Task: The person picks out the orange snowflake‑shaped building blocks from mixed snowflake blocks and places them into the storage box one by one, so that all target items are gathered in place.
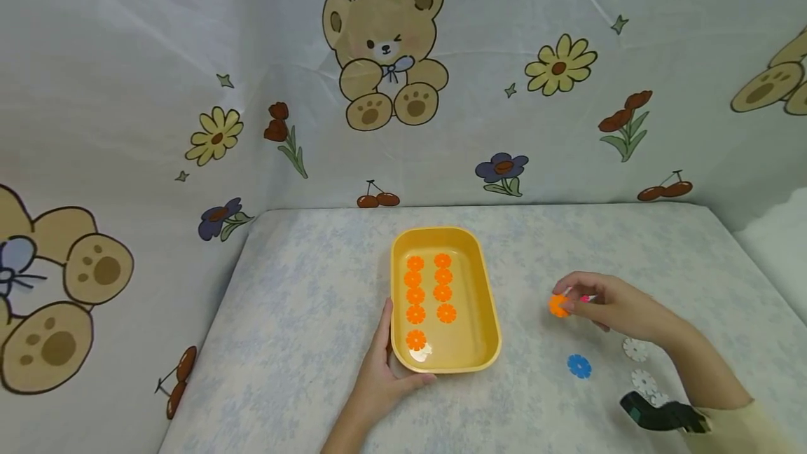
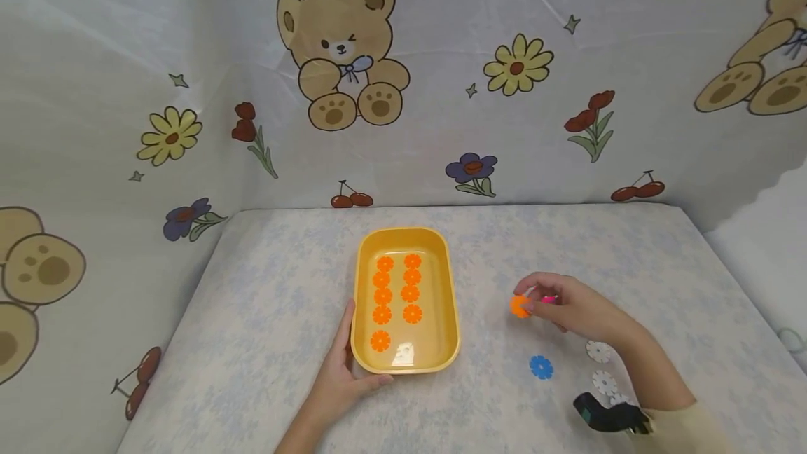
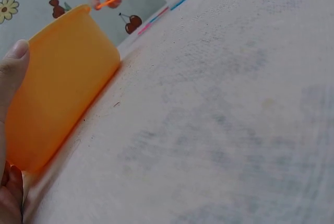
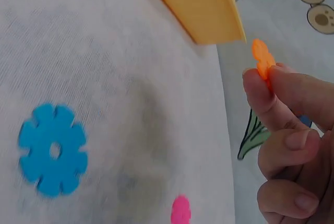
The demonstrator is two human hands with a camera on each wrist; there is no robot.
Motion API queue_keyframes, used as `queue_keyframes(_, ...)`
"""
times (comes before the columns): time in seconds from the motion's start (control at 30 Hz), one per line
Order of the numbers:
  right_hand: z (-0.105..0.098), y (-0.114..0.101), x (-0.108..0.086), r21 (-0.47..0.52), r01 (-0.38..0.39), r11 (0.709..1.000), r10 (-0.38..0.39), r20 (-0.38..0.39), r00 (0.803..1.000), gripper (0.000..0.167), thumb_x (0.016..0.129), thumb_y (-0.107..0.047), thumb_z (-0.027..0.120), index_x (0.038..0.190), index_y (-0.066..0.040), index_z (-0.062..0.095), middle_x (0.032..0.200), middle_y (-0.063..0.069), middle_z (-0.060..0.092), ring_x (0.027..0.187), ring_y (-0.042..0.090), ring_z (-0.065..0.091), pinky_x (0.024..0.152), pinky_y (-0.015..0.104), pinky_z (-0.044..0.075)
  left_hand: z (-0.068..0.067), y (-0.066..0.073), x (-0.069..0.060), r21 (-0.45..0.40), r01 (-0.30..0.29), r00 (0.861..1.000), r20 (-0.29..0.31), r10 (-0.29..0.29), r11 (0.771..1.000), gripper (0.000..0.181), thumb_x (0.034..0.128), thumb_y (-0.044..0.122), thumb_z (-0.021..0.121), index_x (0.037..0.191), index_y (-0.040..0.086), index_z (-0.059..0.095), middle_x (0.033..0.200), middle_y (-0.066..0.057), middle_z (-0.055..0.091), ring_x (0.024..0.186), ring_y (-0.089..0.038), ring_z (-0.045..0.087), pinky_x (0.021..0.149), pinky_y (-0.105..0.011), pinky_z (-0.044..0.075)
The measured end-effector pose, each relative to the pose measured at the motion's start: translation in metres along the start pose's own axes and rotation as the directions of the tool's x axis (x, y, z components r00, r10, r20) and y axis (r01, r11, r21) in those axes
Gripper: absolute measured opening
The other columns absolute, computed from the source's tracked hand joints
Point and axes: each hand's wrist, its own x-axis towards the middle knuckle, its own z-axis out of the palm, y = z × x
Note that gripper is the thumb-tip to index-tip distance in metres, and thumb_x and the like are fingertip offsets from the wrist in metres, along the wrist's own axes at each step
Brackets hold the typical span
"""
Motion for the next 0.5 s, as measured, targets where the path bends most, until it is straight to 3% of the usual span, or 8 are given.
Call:
queue_keyframes(0.23, 0.012, -0.031, 0.044, 0.069, 0.075, 0.995, -0.084, 0.138, 0.987, 0.021, 0.098, -0.020, 0.063, 0.118, -0.011, 0.061, 0.100, 0.021, 0.072, 0.047, 0.016, 0.039, 0.043, 0.022, 0.037, 0.001, 0.000, 0.001, 0.004, 0.013, 1.000, -0.003, -0.013, 1.000, 0.127, 0.0715, 0.024, 0.091, 0.161, 0.033, 0.001, 0.166, 0.015, 0.007, 0.154, -0.012, 0.014, 0.111, -0.003, 0.018)
queue_keyframes(0.5, 0.024, -0.053, 0.072, 0.067, 0.100, 0.993, -0.111, 0.196, 0.974, 0.018, 0.099, -0.020, 0.063, 0.115, -0.013, 0.063, 0.094, 0.021, 0.070, 0.049, 0.013, 0.036, 0.045, 0.021, 0.033, 0.001, 0.000, 0.001, -0.002, 0.020, 1.000, -0.007, -0.020, 1.000, 0.127, 0.0716, 0.023, 0.091, 0.161, 0.033, 0.001, 0.166, 0.016, 0.006, 0.154, -0.012, 0.013, 0.111, -0.003, 0.017)
